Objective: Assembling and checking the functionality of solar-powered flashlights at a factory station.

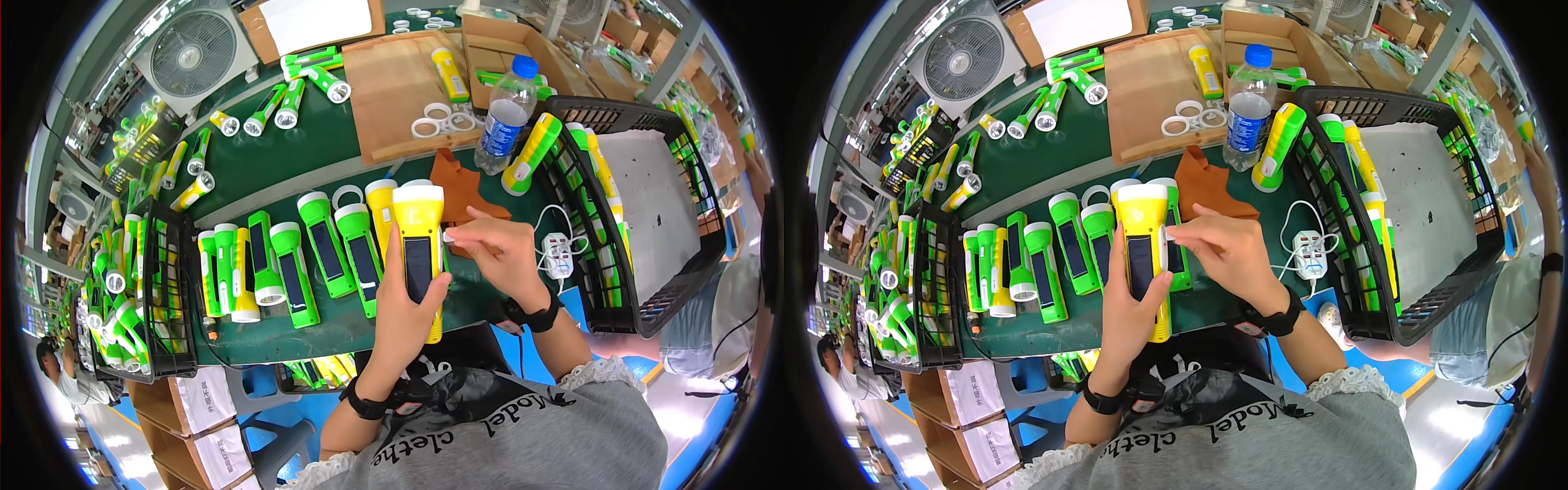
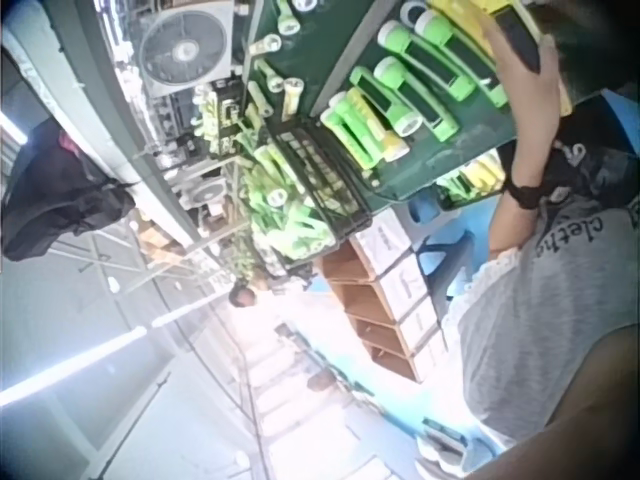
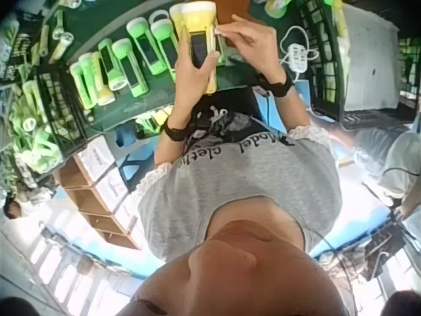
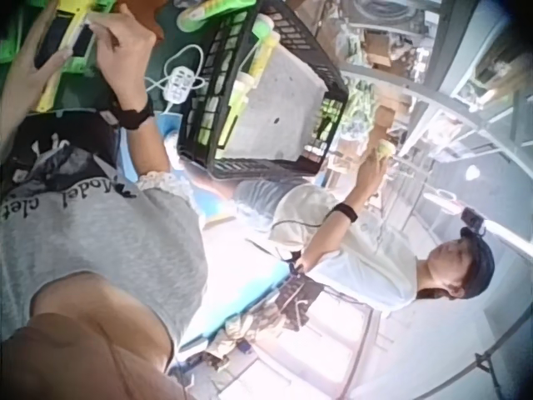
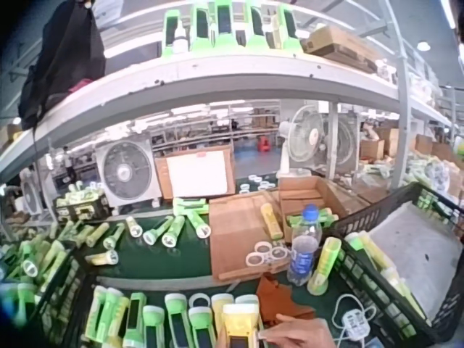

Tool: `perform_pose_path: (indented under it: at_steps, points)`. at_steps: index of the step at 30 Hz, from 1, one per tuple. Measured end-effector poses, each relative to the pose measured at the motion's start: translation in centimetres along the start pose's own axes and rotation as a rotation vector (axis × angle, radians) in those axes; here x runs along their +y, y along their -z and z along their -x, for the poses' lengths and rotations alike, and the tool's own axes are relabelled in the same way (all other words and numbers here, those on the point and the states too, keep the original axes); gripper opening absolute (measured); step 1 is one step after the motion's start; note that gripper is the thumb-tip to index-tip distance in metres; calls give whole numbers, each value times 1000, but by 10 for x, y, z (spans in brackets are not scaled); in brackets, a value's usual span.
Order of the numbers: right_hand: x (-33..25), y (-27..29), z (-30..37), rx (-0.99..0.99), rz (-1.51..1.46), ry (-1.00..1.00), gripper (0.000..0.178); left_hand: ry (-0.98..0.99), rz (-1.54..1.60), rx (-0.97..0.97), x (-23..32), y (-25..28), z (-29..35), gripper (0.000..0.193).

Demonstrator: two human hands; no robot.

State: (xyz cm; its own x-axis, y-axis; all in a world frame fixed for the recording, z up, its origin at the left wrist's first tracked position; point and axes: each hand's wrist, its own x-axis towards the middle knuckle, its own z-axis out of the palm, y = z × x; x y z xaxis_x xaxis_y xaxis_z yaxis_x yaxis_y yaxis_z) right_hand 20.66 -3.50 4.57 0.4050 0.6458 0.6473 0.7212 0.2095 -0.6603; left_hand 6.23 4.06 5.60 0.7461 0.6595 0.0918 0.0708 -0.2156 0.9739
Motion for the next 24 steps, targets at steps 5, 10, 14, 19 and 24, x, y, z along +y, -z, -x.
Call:
perform_pose_path:
  at_steps: [5,10,14,19,24]
  points:
    - [-5,-3,2,23,-44,-25,18,141,408,-14,-2,-4,4,73]
    - [-5,-4,0,9,6,39,18,179,543,-1,-4,-5,7,73]
    - [-10,-1,-3,-12,-44,-35,16,306,678,-41,-5,-4,6,69]
    - [-24,0,7,160,1,7,19,253,727,-85,-2,-3,14,69]
    - [-48,14,3,246,139,138,20,56,386,124,-17,-3,12,73]
